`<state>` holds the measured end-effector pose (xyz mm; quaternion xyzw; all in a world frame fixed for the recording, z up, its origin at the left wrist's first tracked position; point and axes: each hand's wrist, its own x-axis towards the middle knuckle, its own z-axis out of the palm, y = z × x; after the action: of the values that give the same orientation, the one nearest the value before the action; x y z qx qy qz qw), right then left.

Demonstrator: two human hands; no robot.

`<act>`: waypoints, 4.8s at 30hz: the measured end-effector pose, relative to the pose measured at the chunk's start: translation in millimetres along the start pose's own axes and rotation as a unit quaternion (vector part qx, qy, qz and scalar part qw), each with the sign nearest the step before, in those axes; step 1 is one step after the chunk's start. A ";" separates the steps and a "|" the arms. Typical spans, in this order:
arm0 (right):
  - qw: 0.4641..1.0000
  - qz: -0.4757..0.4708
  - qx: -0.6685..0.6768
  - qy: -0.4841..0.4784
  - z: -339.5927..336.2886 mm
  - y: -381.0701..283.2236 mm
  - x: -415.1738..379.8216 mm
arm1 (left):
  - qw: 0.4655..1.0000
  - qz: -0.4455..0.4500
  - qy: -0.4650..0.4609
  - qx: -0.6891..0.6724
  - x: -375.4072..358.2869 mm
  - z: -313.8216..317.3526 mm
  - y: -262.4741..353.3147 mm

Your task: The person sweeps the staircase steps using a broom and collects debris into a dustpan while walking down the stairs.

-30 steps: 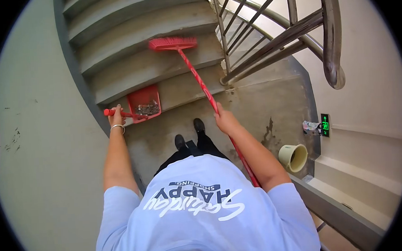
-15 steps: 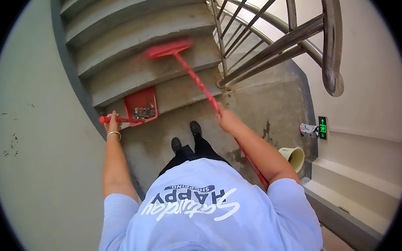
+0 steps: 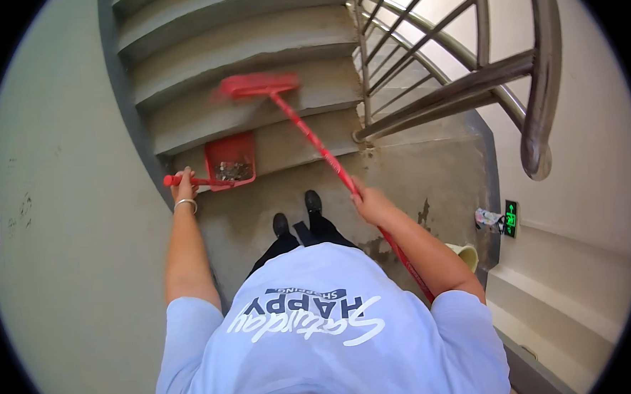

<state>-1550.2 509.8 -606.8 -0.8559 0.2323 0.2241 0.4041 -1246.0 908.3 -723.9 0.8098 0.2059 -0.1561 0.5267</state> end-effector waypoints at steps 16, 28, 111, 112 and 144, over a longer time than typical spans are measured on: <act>0.991 -0.071 -0.060 -0.094 31.5 -70.3 7.8 | 0.999 0.035 0.029 -0.005 -3.6 2.6 -1.7; 0.988 0.152 0.012 -0.015 8.0 -65.6 -17.1 | 0.991 0.134 -0.028 0.008 -52.7 -0.2 -11.6; 0.967 -0.132 -0.194 -0.104 -21.0 49.3 -3.6 | 0.815 -0.197 0.384 -0.386 -360.8 -45.4 -234.6; 0.960 -0.136 -0.223 -0.099 -16.8 38.0 7.7 | 0.816 -0.215 0.385 -0.373 -361.8 -47.7 -248.9; 0.654 -0.358 -0.662 -0.081 37.0 -292.5 346.9 | 0.665 -0.292 0.544 -0.421 -344.0 -22.4 -242.0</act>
<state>-1113.5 629.5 -654.3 -0.8918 -0.3357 0.2249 -0.2033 -1663.7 957.8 -744.4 0.3413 0.7253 0.2699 0.5335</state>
